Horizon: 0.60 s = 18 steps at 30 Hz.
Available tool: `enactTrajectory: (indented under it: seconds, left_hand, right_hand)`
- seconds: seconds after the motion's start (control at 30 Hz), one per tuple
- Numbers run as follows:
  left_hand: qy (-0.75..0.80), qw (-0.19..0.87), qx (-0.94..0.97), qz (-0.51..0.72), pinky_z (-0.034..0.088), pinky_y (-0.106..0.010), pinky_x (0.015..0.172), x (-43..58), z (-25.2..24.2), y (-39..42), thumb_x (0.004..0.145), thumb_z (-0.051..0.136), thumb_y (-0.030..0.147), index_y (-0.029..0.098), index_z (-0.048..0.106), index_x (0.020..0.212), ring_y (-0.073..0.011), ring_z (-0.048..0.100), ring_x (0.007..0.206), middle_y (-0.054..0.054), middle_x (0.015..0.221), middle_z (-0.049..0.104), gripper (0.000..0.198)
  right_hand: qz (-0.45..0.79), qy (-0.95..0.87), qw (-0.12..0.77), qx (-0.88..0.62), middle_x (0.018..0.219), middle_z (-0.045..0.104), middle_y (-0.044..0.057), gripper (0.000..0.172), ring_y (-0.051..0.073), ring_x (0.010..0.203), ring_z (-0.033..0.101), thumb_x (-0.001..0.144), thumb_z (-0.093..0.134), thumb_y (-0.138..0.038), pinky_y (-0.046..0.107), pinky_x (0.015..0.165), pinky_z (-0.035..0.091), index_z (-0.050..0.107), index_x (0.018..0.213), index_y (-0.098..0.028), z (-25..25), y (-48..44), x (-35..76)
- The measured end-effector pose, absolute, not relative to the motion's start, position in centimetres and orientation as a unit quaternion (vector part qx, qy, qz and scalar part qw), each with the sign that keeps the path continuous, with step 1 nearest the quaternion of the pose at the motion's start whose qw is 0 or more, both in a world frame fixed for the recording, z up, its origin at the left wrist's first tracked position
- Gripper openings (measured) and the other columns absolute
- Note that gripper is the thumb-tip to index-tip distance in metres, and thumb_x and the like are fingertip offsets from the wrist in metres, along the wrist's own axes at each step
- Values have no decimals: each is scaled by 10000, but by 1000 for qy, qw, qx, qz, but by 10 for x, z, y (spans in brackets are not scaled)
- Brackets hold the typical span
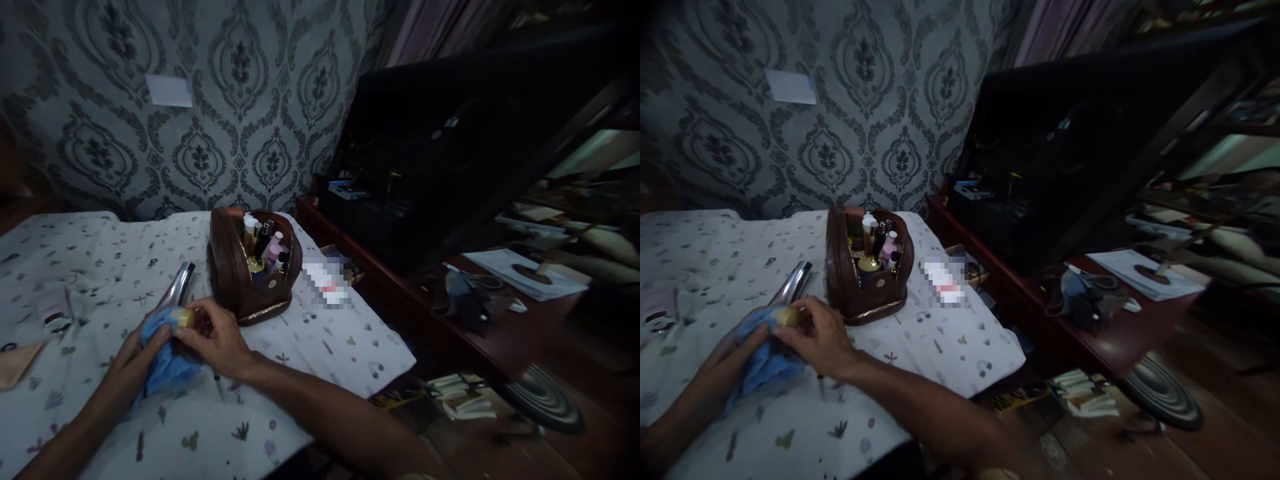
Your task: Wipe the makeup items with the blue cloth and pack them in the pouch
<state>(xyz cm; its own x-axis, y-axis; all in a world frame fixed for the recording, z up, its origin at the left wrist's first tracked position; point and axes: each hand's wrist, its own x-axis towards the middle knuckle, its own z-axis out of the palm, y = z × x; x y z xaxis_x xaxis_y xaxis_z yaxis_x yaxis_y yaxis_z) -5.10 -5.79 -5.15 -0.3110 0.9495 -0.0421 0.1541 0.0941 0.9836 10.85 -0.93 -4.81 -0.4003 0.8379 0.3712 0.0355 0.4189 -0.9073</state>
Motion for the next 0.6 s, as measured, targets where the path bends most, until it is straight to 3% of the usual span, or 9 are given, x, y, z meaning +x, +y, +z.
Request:
enactTrajectory:
  seconds: [0.1, 0.37, 0.47, 0.6]
  left_hand:
    - [602, 417, 458, 505, 605, -330, 822, -50, -46, -58, 715, 675, 691, 206, 666, 1126, -258, 716, 959, -65, 1020, 756, 636]
    - [612, 319, 540, 482, 543, -339, 949, -54, -45, -60, 790, 583, 700, 203, 652, 1098, -255, 678, 1023, -70, 1061, 732, 589]
    - [621, 267, 568, 470, 563, -317, 873, -50, -37, -62, 812, 543, 711, 203, 653, 995, -234, 688, 898, -52, 936, 735, 551]
    - [615, 191, 606, 466, 547, -244, 638, -44, -21, -66, 886, 498, 639, 217, 612, 844, -174, 626, 665, 5, 724, 662, 439]
  right_hand:
    - [459, -704, 440, -317, 738, 544, -58, 293, 96, 641, 511, 828, 692, -427, 204, 608, 417, 600, 999, -208, -47, -10, 109]
    - [462, -703, 440, -314, 738, 533, -54, 302, 101, 635, 502, 828, 690, -446, 210, 606, 422, 564, 963, -207, -41, -15, 111]
    - [406, -727, 454, -318, 764, 541, -37, 345, 114, 660, 510, 826, 693, -505, 222, 625, 436, 565, 931, -203, -38, -17, 110]
    - [330, -760, 465, -312, 844, 584, -2, 336, 133, 712, 550, 868, 655, -516, 241, 665, 467, 578, 958, -201, -29, -17, 115]
